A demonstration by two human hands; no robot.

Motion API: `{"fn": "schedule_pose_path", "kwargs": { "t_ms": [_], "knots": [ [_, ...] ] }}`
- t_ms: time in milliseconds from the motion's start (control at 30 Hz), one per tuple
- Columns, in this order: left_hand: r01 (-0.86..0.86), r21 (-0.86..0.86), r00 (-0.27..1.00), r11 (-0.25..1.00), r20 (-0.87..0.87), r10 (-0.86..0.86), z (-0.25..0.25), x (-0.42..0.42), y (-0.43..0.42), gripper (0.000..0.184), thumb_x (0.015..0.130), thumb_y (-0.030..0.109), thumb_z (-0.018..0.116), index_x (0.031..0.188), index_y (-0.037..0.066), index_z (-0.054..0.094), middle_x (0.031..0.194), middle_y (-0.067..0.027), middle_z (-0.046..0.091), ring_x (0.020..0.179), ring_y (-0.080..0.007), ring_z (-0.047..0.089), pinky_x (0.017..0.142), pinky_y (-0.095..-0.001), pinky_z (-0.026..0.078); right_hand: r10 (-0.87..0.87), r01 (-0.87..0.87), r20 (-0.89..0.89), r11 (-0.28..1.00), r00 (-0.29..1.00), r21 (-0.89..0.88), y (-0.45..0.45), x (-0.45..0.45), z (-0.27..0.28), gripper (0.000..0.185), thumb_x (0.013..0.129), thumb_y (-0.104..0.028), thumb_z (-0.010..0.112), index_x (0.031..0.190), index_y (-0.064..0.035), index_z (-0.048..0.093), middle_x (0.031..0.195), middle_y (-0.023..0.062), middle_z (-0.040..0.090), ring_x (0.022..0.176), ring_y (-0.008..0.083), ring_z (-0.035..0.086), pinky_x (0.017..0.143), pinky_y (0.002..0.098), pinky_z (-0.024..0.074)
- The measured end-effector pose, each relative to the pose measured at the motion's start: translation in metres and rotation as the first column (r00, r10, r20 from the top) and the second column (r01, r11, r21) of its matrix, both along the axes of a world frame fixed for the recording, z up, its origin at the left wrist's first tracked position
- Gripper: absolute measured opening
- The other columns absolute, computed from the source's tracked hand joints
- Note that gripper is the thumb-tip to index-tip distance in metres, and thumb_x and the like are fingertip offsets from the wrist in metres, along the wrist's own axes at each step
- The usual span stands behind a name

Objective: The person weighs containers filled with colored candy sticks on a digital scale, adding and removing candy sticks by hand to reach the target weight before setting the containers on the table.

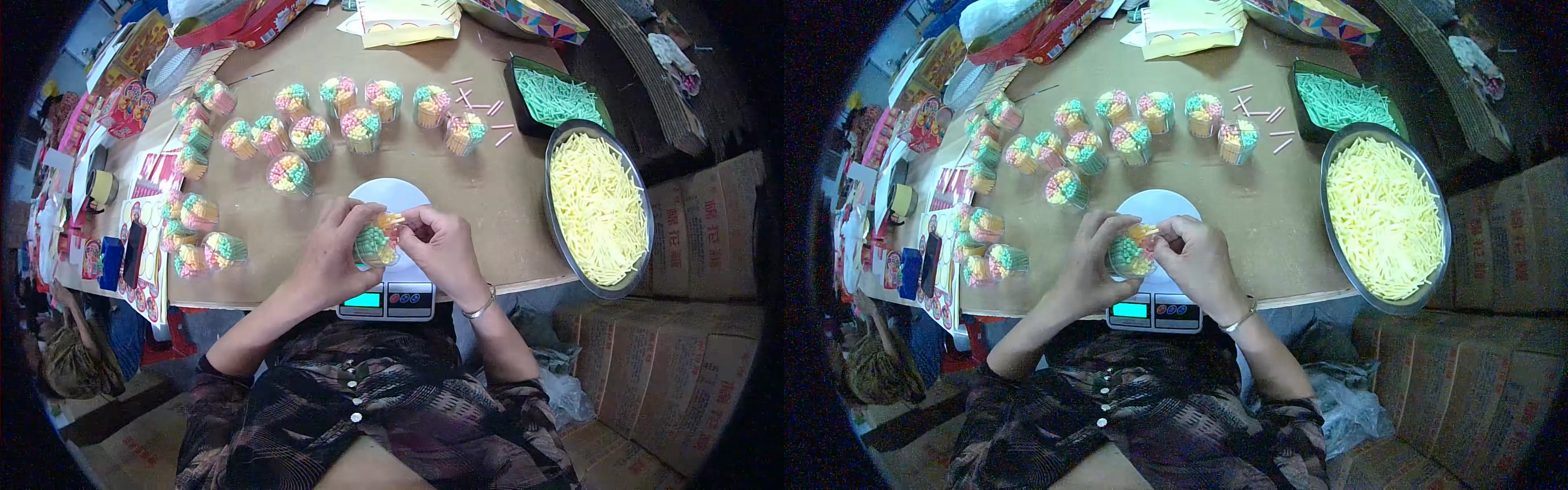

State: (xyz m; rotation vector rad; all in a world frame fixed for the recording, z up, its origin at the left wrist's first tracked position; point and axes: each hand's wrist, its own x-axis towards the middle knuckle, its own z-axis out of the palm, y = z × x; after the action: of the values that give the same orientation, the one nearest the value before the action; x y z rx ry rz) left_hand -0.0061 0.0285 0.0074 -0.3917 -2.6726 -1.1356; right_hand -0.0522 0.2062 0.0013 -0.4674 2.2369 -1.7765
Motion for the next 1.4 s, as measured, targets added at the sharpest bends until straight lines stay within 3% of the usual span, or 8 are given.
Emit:
{"fn": "schedule_pose_path", "kwargs": {
  "t_ms": [33, 233, 367, 567, 900, 1067, 1200, 1400],
  "knots": [
    [-0.009, 0.0, 1.0, 1.0, 0.003, 0.009, 0.0, 0.0, 0.001, 0.063, 0.056, 0.005, 0.071, 0.117, 0.006, 0.054, 0.103, -0.0109, 0.052, 0.092, -0.0256, 0.05, 0.078, -0.0347, 0.043, -0.021, 0.026, -0.069, 0.997, 0.997, 0.072, 0.001, 0.0, 0.001, 0.008, 0.082, -0.001, 0.065, 0.09, 0.0017, 0.065, 0.074, 0.0029, 0.063, 0.063, 0.0052, 0.052, 0.057, 0.0171, 0.0433],
    [-0.034, -0.032, 0.998, 0.999, -0.051, 0.032, -0.002, -0.004, -0.003, 0.063, 0.056, 0.006, 0.071, 0.117, 0.006, 0.054, 0.103, -0.0117, 0.052, 0.093, -0.0266, 0.05, 0.078, -0.0354, 0.044, -0.037, 0.037, -0.024, 0.999, 0.999, 0.01, 0.006, -0.003, -0.002, 0.01, 0.081, -0.001, 0.064, 0.09, 0.0026, 0.066, 0.073, 0.0037, 0.064, 0.063, 0.0062, 0.054, 0.056, 0.0174, 0.0438],
    [-0.008, -0.086, 1.0, 0.996, -0.015, 0.007, 0.002, 0.0, 0.0, 0.064, 0.056, 0.006, 0.069, 0.118, 0.006, 0.053, 0.104, -0.0138, 0.052, 0.092, -0.0295, 0.05, 0.078, -0.0364, 0.045, 0.031, -0.025, 0.126, 0.999, 0.992, -0.046, 0.0, -0.007, -0.019, 0.015, 0.077, -0.003, 0.065, 0.09, 0.0043, 0.067, 0.071, 0.0064, 0.065, 0.058, 0.0083, 0.053, 0.052, 0.0209, 0.0424],
    [-0.038, -0.101, 0.999, 0.994, -0.032, 0.035, 0.001, 0.001, -0.005, 0.064, 0.056, 0.006, 0.069, 0.118, 0.006, 0.053, 0.104, -0.0138, 0.052, 0.091, -0.0297, 0.05, 0.078, -0.0364, 0.045, -0.007, 0.005, 0.141, 1.0, 0.99, 0.012, 0.011, -0.011, -0.01, 0.01, 0.082, -0.001, 0.063, 0.091, 0.0032, 0.065, 0.073, 0.0045, 0.063, 0.061, 0.0074, 0.056, 0.055, 0.0176, 0.0444],
    [0.009, -0.113, 1.0, 0.994, 0.017, -0.008, 0.003, 0.003, -0.004, 0.064, 0.055, 0.006, 0.069, 0.117, 0.006, 0.053, 0.103, -0.0135, 0.052, 0.091, -0.0296, 0.05, 0.077, -0.0363, 0.045, 0.072, -0.056, 0.26, 0.996, 0.963, -0.067, 0.001, -0.011, -0.022, 0.009, 0.08, 0.0, 0.061, 0.088, 0.0038, 0.066, 0.069, 0.0033, 0.062, 0.059, 0.007, 0.054, 0.054, 0.0169, 0.0432],
    [-0.033, -0.096, 0.998, 0.995, -0.048, 0.028, -0.002, 0.001, -0.01, 0.064, 0.054, 0.006, 0.069, 0.117, 0.006, 0.054, 0.103, -0.0134, 0.052, 0.091, -0.0295, 0.05, 0.077, -0.0362, 0.045, -0.028, 0.028, 0.023, 1.0, 0.999, 0.003, 0.014, -0.013, -0.011, 0.013, 0.079, -0.006, 0.063, 0.086, 0.0022, 0.069, 0.062, 0.0044, 0.062, 0.051, 0.0094, 0.05, 0.048, 0.0216, 0.0396],
    [0.001, -0.059, 1.0, 0.998, -0.004, -0.001, -0.001, 0.001, -0.009, 0.065, 0.054, 0.006, 0.07, 0.117, 0.006, 0.054, 0.103, -0.0131, 0.052, 0.091, -0.0292, 0.05, 0.076, -0.0363, 0.046, 0.203, -0.197, 0.001, 0.951, 0.979, 0.238, 0.016, -0.005, 0.005, 0.013, 0.08, -0.009, 0.063, 0.087, -0.0003, 0.07, 0.062, 0.0043, 0.062, 0.049, 0.0098, 0.048, 0.046, 0.0236, 0.037],
    [-0.007, -0.082, 1.0, 0.997, -0.009, 0.006, 0.002, 0.003, -0.007, 0.065, 0.054, 0.006, 0.07, 0.117, 0.006, 0.054, 0.104, -0.0127, 0.052, 0.091, -0.029, 0.05, 0.076, -0.036, 0.046, 0.264, -0.225, -0.126, 0.939, 0.956, 0.258, 0.013, -0.005, 0.014, 0.015, 0.082, -0.012, 0.063, 0.087, -0.0011, 0.071, 0.059, 0.0035, 0.06, 0.046, 0.0088, 0.044, 0.045, 0.0244, 0.0337]
  ]
}}
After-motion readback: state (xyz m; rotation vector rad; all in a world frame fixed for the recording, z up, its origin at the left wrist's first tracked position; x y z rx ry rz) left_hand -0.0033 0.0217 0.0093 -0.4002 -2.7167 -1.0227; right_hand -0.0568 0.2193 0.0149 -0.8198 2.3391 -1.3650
